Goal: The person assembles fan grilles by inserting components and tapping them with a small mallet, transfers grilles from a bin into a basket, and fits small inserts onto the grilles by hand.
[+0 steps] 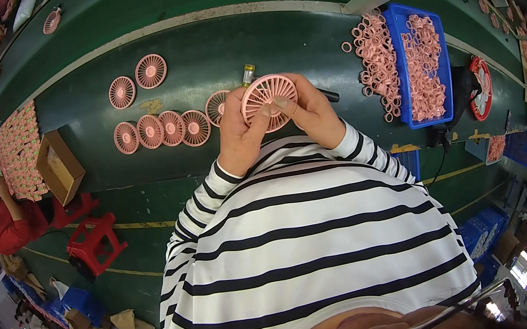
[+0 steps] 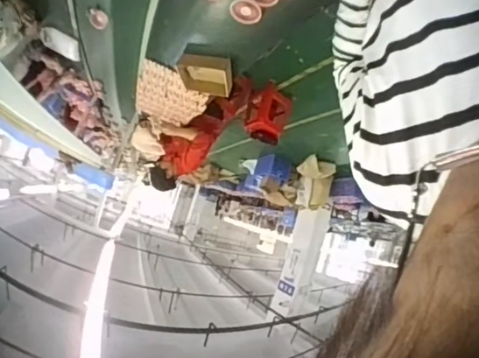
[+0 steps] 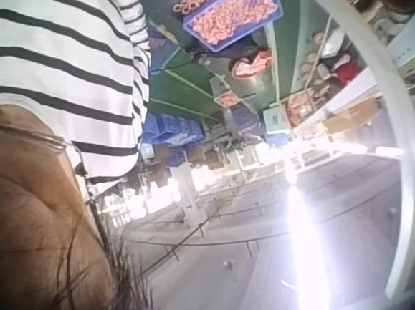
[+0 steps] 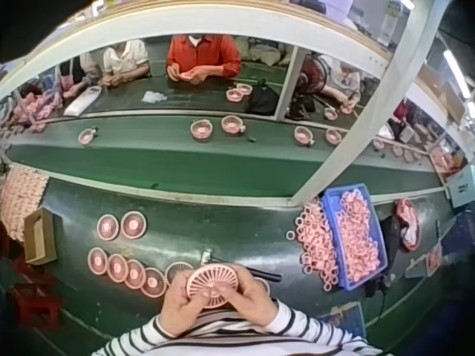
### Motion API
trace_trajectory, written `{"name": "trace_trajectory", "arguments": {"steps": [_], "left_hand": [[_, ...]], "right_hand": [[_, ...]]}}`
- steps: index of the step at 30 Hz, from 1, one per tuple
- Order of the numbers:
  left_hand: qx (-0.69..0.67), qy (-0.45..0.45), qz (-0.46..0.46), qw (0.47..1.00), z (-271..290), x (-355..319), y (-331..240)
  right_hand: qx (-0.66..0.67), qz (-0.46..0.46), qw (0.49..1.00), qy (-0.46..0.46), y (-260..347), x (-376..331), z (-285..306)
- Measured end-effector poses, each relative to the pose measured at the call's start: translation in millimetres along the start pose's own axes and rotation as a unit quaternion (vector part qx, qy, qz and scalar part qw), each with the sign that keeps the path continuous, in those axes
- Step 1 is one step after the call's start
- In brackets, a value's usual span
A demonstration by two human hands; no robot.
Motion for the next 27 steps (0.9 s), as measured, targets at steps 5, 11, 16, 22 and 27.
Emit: {"name": "trace_trajectory", "arguments": {"steps": [5, 11, 16, 22, 27], "left_hand": [[-0.036, 0.026, 0.001, 0.999, -4, -1, 9], [0.068, 0.028, -0.081, 0.994, 2, -6, -5], [0.232, 0.019, -0.507, 0.83, 1, -15, -66], [0.238, 0.01, -0.579, 0.78, 6, -30, -80], [0.228, 0.02, -0.611, 0.758, 10, -34, -80]], "right_hand": [[-0.097, -0.045, 0.994, -0.015, -11, 3, 9], [-0.042, 0.042, 0.998, -0.016, 10, -2, 8], [-0.287, 0.516, 0.807, -0.024, 84, -28, 3], [-0.264, 0.602, 0.754, -0.008, 92, -42, 6], [-0.255, 0.614, 0.747, -0.017, 91, -45, 5]]}}
Point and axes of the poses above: each hand's wrist, its own x-axis towards the middle knuckle, its own z-axis out of the back of the hand, y = z × x, the point moved 5 cm from there along x, towards the middle knuckle, and after that the axes turned 14 degrees about -y, right-handed, at the moved point
